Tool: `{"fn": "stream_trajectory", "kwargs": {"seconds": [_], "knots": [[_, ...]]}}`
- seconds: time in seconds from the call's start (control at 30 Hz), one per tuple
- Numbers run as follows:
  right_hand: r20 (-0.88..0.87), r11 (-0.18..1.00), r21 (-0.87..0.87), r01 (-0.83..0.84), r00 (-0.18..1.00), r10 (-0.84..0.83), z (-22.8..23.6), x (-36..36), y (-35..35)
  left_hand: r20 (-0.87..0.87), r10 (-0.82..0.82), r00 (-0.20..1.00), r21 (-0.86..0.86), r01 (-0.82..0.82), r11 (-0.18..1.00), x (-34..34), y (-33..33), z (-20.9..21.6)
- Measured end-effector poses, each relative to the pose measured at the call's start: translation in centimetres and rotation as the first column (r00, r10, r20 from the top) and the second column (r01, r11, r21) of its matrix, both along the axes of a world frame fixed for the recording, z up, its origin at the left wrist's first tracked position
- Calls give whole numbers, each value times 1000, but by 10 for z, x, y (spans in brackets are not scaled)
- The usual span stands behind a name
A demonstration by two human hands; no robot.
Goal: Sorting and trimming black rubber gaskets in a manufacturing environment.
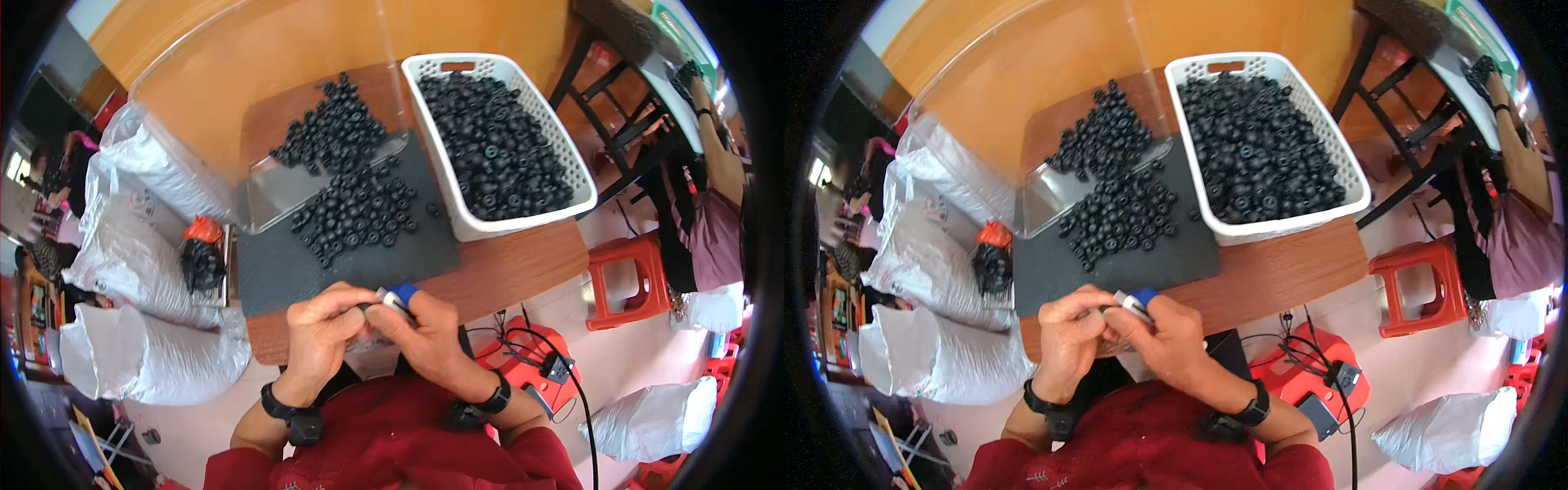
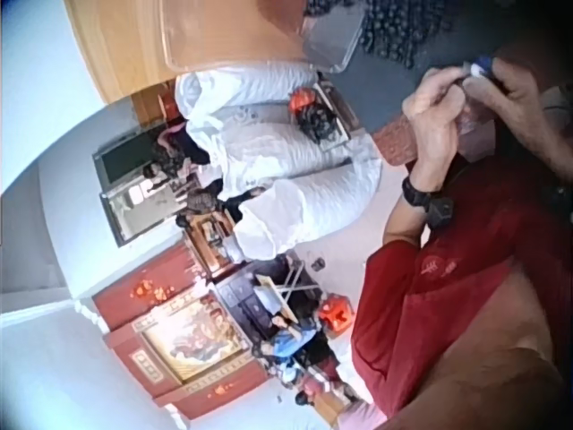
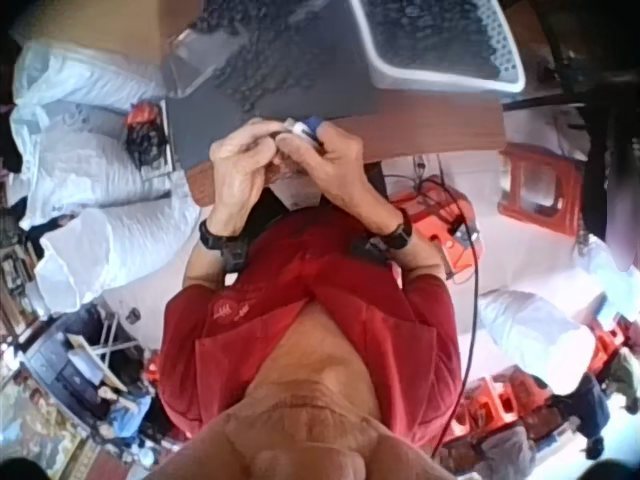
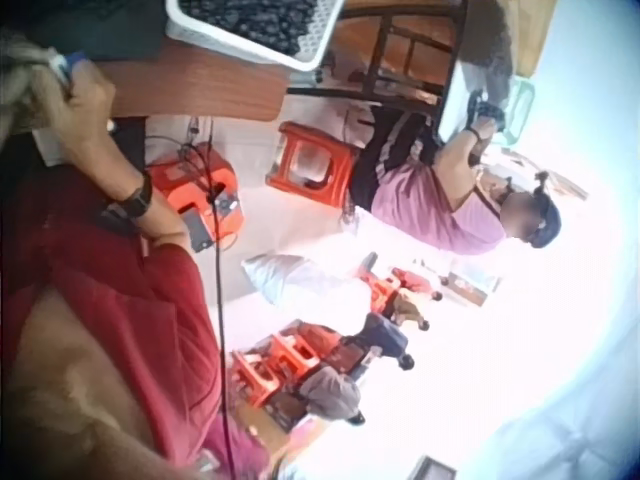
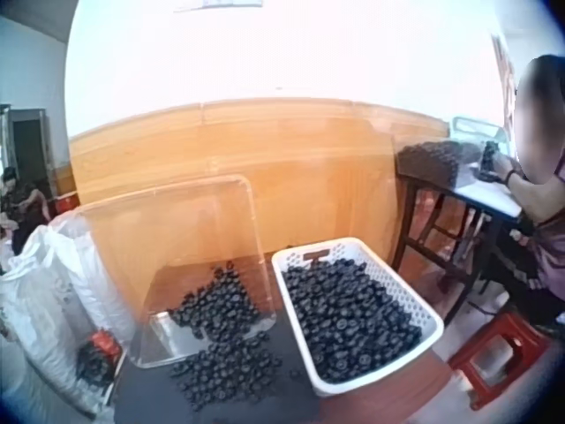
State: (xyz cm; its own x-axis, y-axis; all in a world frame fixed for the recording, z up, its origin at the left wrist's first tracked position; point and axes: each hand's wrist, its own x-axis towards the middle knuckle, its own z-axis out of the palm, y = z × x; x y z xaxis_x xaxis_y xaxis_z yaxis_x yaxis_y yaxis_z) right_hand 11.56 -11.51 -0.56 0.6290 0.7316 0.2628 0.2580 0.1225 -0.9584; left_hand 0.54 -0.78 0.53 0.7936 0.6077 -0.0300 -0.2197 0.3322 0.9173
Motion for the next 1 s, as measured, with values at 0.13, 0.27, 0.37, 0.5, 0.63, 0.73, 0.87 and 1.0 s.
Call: {"fn": "stream_trajectory", "kwargs": {"seconds": [0.13,0.27,0.37,0.5,0.63,0.73,0.87,1.0], "knots": [[-207,998,2,-59,977,58,-4,-5,-1,30,-24,999,-8,24,1000,-1,1,-5],[-326,994,41,-103,939,111,0,-3,-7,87,-47,995,-70,53,996,1,-2,-6],[-386,991,80,-106,913,128,3,-4,-10,93,-82,992,-67,89,994,2,-2,-4],[-433,1000,4,3,902,-1,-15,-4,-12,-63,-83,995,27,85,996,23,11,19],[-488,1000,24,4,873,8,-14,0,-15,-76,-159,984,220,172,960,95,41,44],[-471,1000,-7,-2,882,-2,-10,-1,-18,-30,-205,978,191,207,960,150,73,67],[-474,1000,31,4,881,11,-6,3,-22,-6,-13,1000,502,15,865,163,96,96],[-467,1000,3,5,884,-3,-19,6,-19,-247,-15,969,604,166,779,115,105,67]]}}
